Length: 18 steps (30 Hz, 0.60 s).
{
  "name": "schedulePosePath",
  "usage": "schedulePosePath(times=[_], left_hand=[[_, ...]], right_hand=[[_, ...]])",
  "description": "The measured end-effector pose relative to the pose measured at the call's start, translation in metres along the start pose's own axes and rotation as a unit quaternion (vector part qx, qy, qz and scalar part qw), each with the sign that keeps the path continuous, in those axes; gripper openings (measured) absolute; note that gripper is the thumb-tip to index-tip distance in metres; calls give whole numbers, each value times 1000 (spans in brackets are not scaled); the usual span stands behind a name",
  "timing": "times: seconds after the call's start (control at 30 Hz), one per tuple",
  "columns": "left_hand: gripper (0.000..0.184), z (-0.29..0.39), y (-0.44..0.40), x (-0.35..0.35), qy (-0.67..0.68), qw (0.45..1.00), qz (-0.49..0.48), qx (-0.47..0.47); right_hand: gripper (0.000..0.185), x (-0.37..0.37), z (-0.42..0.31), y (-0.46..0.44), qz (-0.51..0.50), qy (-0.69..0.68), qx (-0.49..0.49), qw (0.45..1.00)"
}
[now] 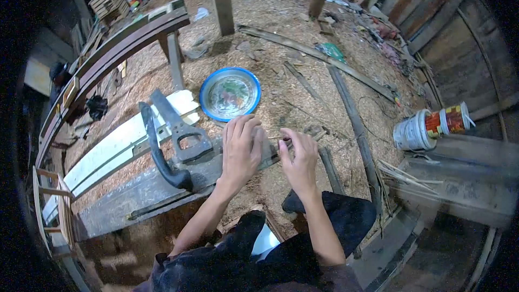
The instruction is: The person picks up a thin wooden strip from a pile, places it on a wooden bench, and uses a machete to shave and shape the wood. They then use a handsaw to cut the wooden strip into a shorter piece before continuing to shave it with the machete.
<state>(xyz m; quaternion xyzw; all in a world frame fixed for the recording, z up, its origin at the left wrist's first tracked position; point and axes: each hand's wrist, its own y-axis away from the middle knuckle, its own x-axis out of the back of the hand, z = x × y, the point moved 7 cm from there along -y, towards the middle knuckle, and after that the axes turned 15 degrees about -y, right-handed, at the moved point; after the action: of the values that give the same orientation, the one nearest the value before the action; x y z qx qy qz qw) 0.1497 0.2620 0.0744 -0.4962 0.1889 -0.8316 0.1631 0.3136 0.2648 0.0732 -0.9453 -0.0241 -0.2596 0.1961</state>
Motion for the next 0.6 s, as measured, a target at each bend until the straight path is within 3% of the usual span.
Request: schedulePosePath(times=[0.13, 0.4, 0.47, 0.5, 0.53, 0.6], left_hand=[[23, -34, 13, 39, -23, 999, 13, 44], [18, -128, 58, 148, -113, 983, 89, 117], [16, -153, 79, 173, -149, 971, 113, 151], [19, -163, 89, 183, -158, 968, 106, 162], [19, -169, 100, 190, -164, 967, 107, 165], [22, -179, 119, 200, -185, 959, 108, 186]], right_hand=[[22, -23, -24, -3, -25, -26, -1, 999], [22, -139, -113, 12, -128, -128, 122, 976], [27, -176, -142, 20, -195, -136, 151, 960], [41, -195, -150, 27, -215, -100, 175, 955], [41, -205, -161, 30, -218, -105, 178, 954], [59, -235, -171, 37, -293, -27, 152, 944]])
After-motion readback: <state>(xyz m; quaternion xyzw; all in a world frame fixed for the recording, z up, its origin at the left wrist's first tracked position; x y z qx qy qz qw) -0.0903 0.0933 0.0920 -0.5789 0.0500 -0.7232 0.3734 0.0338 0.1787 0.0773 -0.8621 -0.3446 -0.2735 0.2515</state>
